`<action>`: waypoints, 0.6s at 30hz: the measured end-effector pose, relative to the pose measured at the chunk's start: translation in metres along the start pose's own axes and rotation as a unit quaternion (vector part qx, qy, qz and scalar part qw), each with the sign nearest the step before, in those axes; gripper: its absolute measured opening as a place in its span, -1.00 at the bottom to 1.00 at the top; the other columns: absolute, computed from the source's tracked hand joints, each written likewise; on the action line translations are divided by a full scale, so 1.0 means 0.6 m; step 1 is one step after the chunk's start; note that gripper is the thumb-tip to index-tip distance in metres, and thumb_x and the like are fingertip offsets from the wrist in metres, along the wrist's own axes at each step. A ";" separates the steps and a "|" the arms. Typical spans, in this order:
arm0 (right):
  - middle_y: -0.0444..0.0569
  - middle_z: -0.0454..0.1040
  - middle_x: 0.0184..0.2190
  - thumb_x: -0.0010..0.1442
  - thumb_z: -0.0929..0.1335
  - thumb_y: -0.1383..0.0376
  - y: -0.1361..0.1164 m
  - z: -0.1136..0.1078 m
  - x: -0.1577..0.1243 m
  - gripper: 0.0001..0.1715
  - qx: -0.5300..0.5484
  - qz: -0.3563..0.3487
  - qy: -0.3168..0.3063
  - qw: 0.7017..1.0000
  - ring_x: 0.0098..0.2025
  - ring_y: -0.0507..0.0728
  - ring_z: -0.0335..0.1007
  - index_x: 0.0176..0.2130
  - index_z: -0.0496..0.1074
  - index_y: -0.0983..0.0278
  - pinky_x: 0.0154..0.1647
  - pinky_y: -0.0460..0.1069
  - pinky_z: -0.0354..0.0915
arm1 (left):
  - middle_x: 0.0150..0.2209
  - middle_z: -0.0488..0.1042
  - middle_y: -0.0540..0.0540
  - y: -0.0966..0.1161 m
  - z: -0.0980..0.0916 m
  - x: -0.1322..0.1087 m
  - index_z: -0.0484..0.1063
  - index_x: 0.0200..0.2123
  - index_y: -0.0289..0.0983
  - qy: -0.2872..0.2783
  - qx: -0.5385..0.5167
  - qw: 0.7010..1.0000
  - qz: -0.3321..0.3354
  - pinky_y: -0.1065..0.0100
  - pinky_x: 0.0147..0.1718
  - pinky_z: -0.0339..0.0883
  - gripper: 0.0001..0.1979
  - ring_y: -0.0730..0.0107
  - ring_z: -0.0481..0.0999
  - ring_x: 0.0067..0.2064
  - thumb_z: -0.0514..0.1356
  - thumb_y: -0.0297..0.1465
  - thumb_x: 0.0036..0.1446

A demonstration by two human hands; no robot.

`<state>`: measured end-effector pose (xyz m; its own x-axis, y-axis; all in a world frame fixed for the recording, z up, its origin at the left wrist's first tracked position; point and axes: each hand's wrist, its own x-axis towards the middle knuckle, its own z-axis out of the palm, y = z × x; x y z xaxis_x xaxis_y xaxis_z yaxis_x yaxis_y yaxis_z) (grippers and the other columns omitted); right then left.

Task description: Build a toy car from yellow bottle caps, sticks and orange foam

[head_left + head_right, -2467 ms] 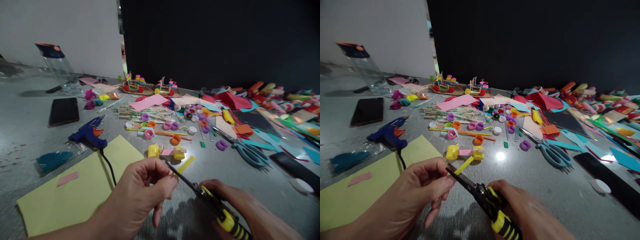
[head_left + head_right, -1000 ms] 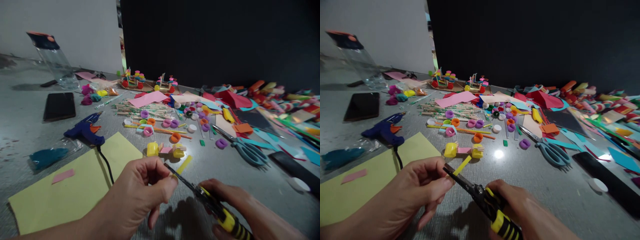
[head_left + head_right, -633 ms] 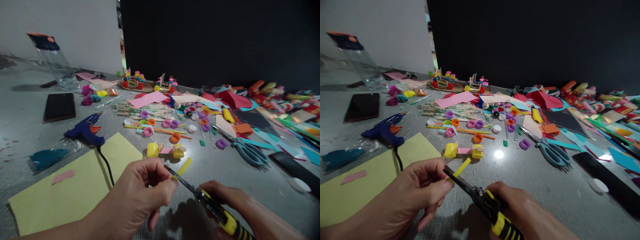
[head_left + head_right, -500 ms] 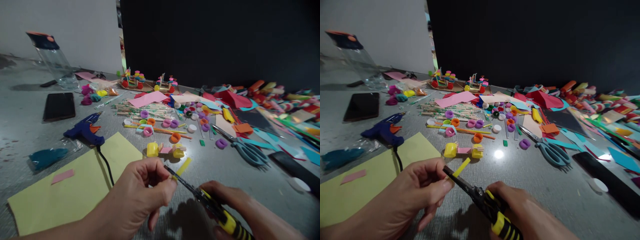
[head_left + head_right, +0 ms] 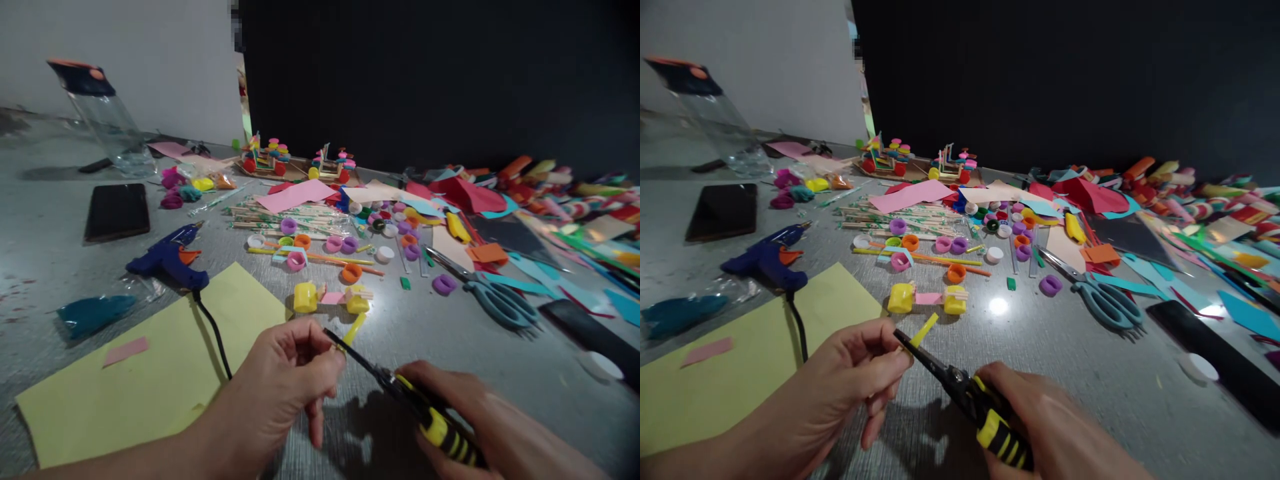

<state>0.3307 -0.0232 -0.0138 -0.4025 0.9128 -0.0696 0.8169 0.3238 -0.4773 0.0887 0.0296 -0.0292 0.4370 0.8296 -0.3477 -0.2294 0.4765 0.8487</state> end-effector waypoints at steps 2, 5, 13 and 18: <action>-0.04 0.65 -0.16 0.16 0.31 0.26 0.000 0.002 0.002 -0.73 0.000 0.007 -0.005 1.000 -0.21 0.18 0.64 -0.12 0.50 0.14 -0.43 -0.09 0.52 | -0.64 0.31 0.14 -0.003 0.000 0.002 0.38 -0.51 -0.29 0.007 -0.001 1.000 -0.009 0.57 -0.78 0.32 -0.79 0.65 0.23 -0.70 0.34 -0.39 0.04; -0.01 0.65 -0.15 0.12 0.29 0.32 0.000 0.003 0.003 -0.72 -0.013 0.006 -0.014 1.000 -0.20 0.19 0.63 -0.16 0.48 0.16 -0.44 -0.08 0.51 | -0.64 0.31 0.14 -0.005 0.001 0.006 0.39 -0.51 -0.29 0.013 -0.004 1.000 -0.026 0.55 -0.78 0.35 -0.82 0.63 0.22 -0.69 0.34 -0.42 0.02; 0.00 0.66 -0.23 0.03 0.29 0.43 -0.010 0.001 0.008 -0.74 -0.058 0.030 -0.058 0.996 -0.27 0.20 0.64 -0.25 0.45 0.20 -0.38 0.00 0.56 | -0.63 0.39 0.09 -0.008 0.000 0.012 0.36 -0.54 -0.30 0.032 0.006 0.997 -0.063 0.48 -0.76 0.40 -0.81 0.61 0.25 -0.70 0.34 -0.42 -0.05; 0.00 0.66 -0.23 0.02 0.30 0.42 -0.011 -0.002 0.006 -0.76 -0.074 0.029 -0.055 0.995 -0.31 0.21 0.64 -0.27 0.45 0.19 -0.43 0.01 0.56 | -0.61 0.40 0.09 -0.014 -0.003 0.017 0.36 -0.52 -0.29 0.022 0.038 0.996 -0.072 0.44 -0.73 0.42 -0.80 0.60 0.28 -0.69 0.33 -0.36 -0.04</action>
<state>0.3243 -0.0219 -0.0100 -0.3888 0.9009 -0.1929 0.8888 0.3117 -0.3358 0.0933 0.0347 -0.0407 0.4221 0.7673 -0.4827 -0.0998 0.5686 0.8166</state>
